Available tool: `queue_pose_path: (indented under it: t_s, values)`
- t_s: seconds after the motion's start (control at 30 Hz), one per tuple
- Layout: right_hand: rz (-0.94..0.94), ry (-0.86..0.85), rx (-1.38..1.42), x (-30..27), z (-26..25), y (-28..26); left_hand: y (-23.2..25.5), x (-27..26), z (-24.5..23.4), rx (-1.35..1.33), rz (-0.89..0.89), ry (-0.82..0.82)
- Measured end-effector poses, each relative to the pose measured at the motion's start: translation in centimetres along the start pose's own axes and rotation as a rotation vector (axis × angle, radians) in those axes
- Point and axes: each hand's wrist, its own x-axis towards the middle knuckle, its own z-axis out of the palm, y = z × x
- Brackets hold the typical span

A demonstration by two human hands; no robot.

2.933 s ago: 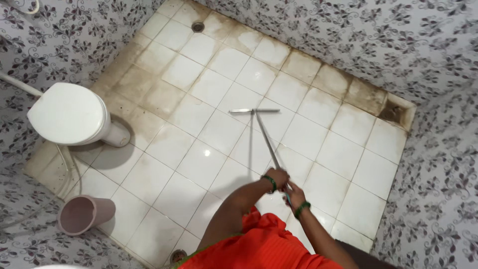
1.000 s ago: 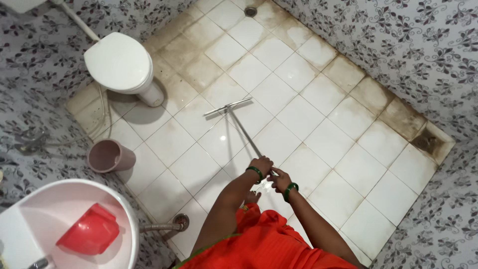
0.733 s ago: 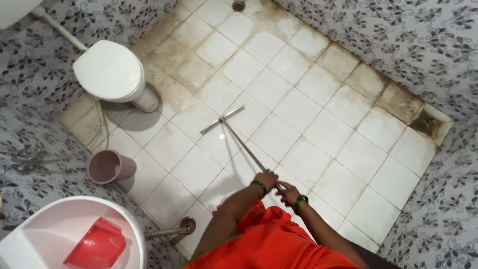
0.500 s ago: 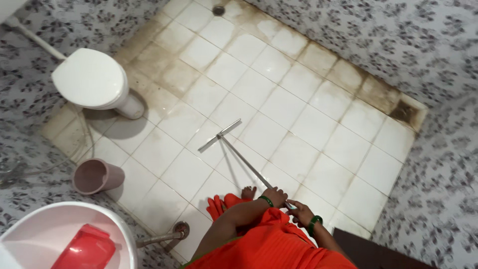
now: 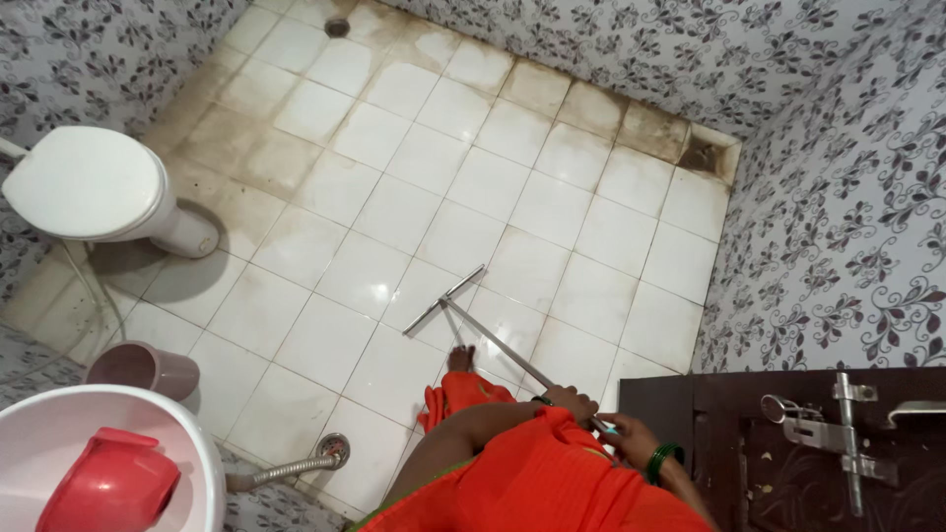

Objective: The person uses a squeegee to push water across a tiled floor toward a drain, navigating around a toilet and sink.

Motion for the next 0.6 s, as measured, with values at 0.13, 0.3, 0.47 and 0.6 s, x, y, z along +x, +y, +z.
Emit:
queue_pose_path:
  t_s: [0.13,0.3,0.47,0.6]
  values:
    - [-0.14,0.001,-0.112,1.0,1.7,-0.3,-0.7,-1.4,-0.1,0.065,-0.035,0.059]
    - [-0.354,-0.008,-0.257,4.4,4.8,-4.6,-4.6,-4.5,-1.1,0.063,-0.193,0.02]
    - [-0.123,-0.099,-0.152,7.8,9.4,-12.2,-10.7,-9.8,-2.6,0.033,-0.365,0.118]
    - [-0.135,-0.211,-0.127,11.0,13.6,-17.7,-14.5,-14.0,-4.2,-0.015,-0.559,0.147]
